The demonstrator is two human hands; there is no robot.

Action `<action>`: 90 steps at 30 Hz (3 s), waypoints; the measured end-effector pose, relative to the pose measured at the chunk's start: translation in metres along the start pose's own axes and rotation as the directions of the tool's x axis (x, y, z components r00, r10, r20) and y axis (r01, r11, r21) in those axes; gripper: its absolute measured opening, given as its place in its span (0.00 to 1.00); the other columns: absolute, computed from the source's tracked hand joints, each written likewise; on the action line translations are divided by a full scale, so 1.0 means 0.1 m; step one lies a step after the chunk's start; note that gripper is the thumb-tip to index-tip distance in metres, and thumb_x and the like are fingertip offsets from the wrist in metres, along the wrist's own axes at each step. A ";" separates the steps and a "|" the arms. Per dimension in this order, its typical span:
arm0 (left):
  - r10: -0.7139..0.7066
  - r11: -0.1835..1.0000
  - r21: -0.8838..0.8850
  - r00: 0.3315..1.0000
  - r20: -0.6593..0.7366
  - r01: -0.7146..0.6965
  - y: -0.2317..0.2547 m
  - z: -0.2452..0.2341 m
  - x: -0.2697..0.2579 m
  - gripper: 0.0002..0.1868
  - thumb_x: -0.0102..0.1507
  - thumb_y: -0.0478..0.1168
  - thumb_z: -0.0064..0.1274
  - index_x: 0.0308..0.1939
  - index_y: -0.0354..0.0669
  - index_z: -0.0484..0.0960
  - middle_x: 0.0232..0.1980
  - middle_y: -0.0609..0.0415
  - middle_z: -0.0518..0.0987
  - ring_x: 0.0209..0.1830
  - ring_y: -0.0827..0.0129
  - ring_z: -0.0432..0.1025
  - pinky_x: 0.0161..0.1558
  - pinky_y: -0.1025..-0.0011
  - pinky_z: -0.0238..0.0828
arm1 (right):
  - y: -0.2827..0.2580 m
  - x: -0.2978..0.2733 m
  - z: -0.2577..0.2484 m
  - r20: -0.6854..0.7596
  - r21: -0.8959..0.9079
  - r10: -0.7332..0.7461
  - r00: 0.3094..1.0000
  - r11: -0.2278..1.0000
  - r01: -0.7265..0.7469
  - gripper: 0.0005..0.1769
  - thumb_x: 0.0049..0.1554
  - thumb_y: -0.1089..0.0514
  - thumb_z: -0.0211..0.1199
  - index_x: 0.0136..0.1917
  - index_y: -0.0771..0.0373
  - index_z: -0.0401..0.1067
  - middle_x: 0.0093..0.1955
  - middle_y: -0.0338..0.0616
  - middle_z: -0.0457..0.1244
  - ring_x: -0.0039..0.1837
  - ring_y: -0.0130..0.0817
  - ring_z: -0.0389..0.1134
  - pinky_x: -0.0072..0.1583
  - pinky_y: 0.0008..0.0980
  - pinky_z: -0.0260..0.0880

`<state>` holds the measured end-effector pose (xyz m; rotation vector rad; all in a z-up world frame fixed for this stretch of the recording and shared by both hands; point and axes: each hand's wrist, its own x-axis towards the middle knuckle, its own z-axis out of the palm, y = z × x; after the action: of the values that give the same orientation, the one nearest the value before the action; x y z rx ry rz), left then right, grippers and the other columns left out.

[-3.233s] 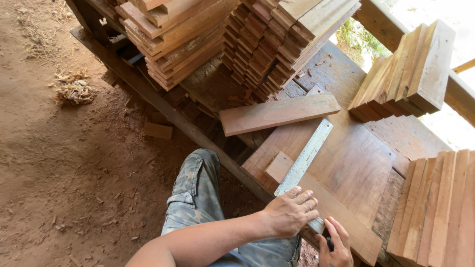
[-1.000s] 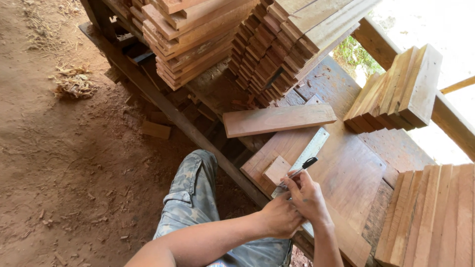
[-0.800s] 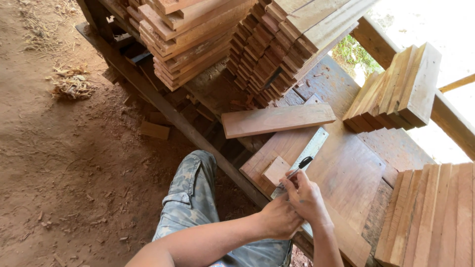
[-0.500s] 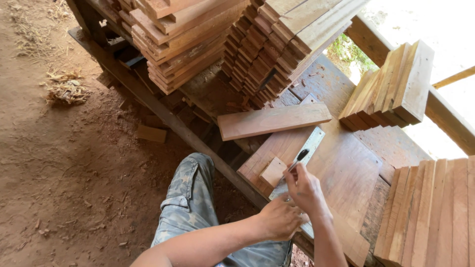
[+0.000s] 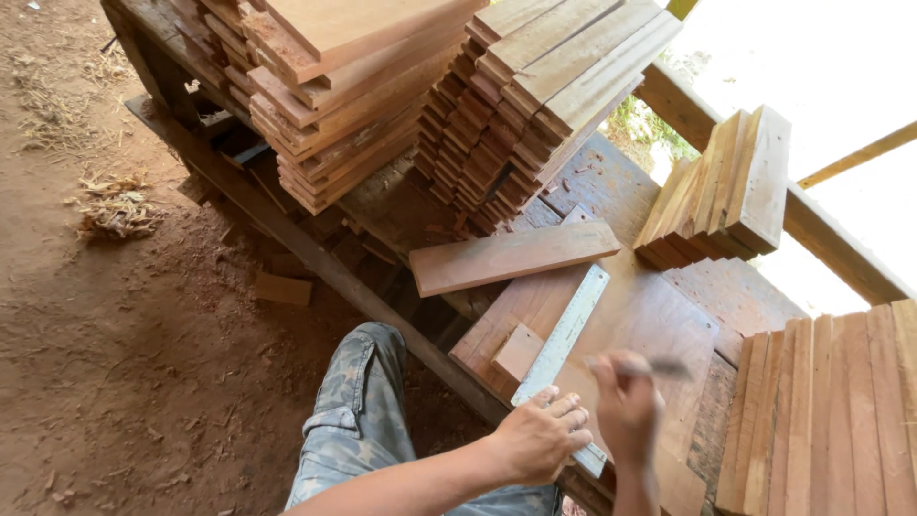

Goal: Measure and mark wood planks using an L-square and a marker.

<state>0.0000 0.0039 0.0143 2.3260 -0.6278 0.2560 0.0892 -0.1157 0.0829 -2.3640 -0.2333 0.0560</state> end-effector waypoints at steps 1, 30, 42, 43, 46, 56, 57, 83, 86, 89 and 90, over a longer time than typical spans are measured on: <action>0.003 1.000 0.000 1.000 -0.003 -0.003 -0.02 0.03 -0.01 0.12 0.63 0.36 0.46 0.46 0.37 0.81 0.63 0.37 0.76 0.72 0.43 0.65 0.74 0.42 0.52 | 0.17 -0.16 -0.05 -0.003 -0.002 -0.002 1.000 1.000 0.002 0.12 0.64 0.57 0.56 0.56 0.66 0.71 0.46 0.53 0.69 0.41 0.39 0.72 0.33 0.30 0.76; 0.038 0.996 0.084 0.989 -0.140 -0.027 -0.22 -0.01 -0.19 0.17 0.61 0.45 0.53 0.51 0.42 0.81 0.67 0.42 0.77 0.72 0.48 0.67 0.74 0.50 0.55 | 1.96 -0.90 0.18 -0.190 -0.227 -0.564 0.804 0.822 0.523 0.23 0.40 0.59 0.75 0.50 0.59 0.75 0.53 0.45 0.72 0.56 0.37 0.74 0.64 0.34 0.73; 0.081 0.993 0.098 0.987 -0.138 -0.068 -0.21 -0.09 -0.18 0.18 0.62 0.44 0.50 0.52 0.40 0.81 0.65 0.41 0.77 0.70 0.48 0.68 0.71 0.53 0.56 | 1.30 -0.43 -0.18 -0.155 -0.370 -0.297 0.942 0.902 0.223 0.14 0.55 0.55 0.68 0.51 0.65 0.77 0.40 0.53 0.71 0.40 0.47 0.73 0.46 0.40 0.74; 0.081 0.992 0.103 0.987 -0.138 -0.067 -0.20 -0.07 -0.15 0.18 0.62 0.44 0.50 0.52 0.40 0.81 0.65 0.41 0.77 0.70 0.48 0.68 0.71 0.53 0.56 | 1.47 -0.43 -0.17 -0.156 -0.367 -0.300 0.941 0.902 0.227 0.14 0.55 0.55 0.68 0.51 0.65 0.77 0.40 0.53 0.71 0.40 0.47 0.73 0.46 0.40 0.74; 0.085 0.994 0.076 0.996 -0.028 -0.083 -0.13 0.01 -0.10 0.19 0.66 0.48 0.46 0.53 0.41 0.81 0.67 0.42 0.77 0.72 0.50 0.67 0.72 0.52 0.56 | 1.97 -0.48 -0.18 -0.284 -0.370 -0.364 0.887 0.895 0.249 0.13 0.53 0.56 0.72 0.48 0.66 0.78 0.39 0.54 0.71 0.40 0.45 0.73 0.46 0.38 0.74; 0.156 0.988 0.016 0.978 -0.140 -0.156 0.02 0.21 -0.01 0.18 0.62 0.49 0.53 0.47 0.40 0.80 0.60 0.42 0.79 0.67 0.49 0.69 0.70 0.52 0.56 | 1.44 -1.15 -0.25 -0.193 -0.348 -0.428 0.883 0.871 0.346 0.19 0.51 0.55 0.67 0.55 0.62 0.73 0.59 0.49 0.71 0.64 0.42 0.72 0.67 0.41 0.73; 0.143 0.990 0.009 0.981 -0.128 -0.143 0.00 0.22 0.00 0.18 0.63 0.51 0.51 0.47 0.40 0.79 0.62 0.41 0.79 0.70 0.48 0.69 0.72 0.50 0.55 | 1.34 -1.20 -0.16 -0.176 -0.274 -0.451 0.875 0.876 0.396 0.22 0.44 0.57 0.71 0.53 0.63 0.76 0.55 0.47 0.72 0.63 0.42 0.73 0.68 0.40 0.72; 0.137 0.991 0.022 0.983 -0.120 -0.136 -0.01 0.17 0.02 0.14 0.63 0.44 0.50 0.47 0.41 0.81 0.61 0.43 0.80 0.68 0.51 0.71 0.70 0.53 0.58 | 2.56 -1.11 -0.08 -0.126 -0.179 -0.561 0.818 0.824 0.537 0.22 0.42 0.62 0.74 0.51 0.61 0.75 0.56 0.48 0.71 0.64 0.46 0.73 0.69 0.42 0.72; 0.135 0.991 0.026 0.988 -0.075 -0.133 -0.04 0.24 0.03 0.16 0.64 0.47 0.49 0.48 0.41 0.81 0.62 0.43 0.79 0.69 0.51 0.70 0.71 0.51 0.57 | 1.82 -1.21 -0.16 -0.138 -0.145 -0.429 0.893 0.901 0.410 0.22 0.45 0.57 0.72 0.54 0.63 0.76 0.57 0.56 0.71 0.64 0.47 0.73 0.66 0.43 0.74; 0.123 0.992 0.020 0.992 -0.005 -0.123 -0.05 0.29 0.05 0.17 0.67 0.49 0.45 0.51 0.42 0.80 0.66 0.41 0.78 0.71 0.49 0.69 0.73 0.48 0.56 | 1.29 -1.09 -0.35 -0.130 -0.127 -0.293 0.947 0.953 0.277 0.25 0.59 0.46 0.53 0.63 0.62 0.72 0.57 0.51 0.71 0.44 0.32 0.63 0.46 0.30 0.64; 0.121 0.993 0.008 0.992 0.021 -0.121 -0.06 0.29 0.06 0.17 0.69 0.47 0.42 0.51 0.41 0.80 0.67 0.40 0.78 0.71 0.48 0.69 0.73 0.46 0.57 | 1.21 -1.00 -0.42 -0.109 -0.151 -0.284 0.953 0.952 0.266 0.31 0.68 0.40 0.37 0.70 0.60 0.66 0.57 0.40 0.72 0.24 0.16 0.53 0.28 0.16 0.52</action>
<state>0.0081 -0.0143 -0.0088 2.3052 -0.7803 0.2915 0.0137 -0.2485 0.0266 -2.4342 -0.5159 -0.2539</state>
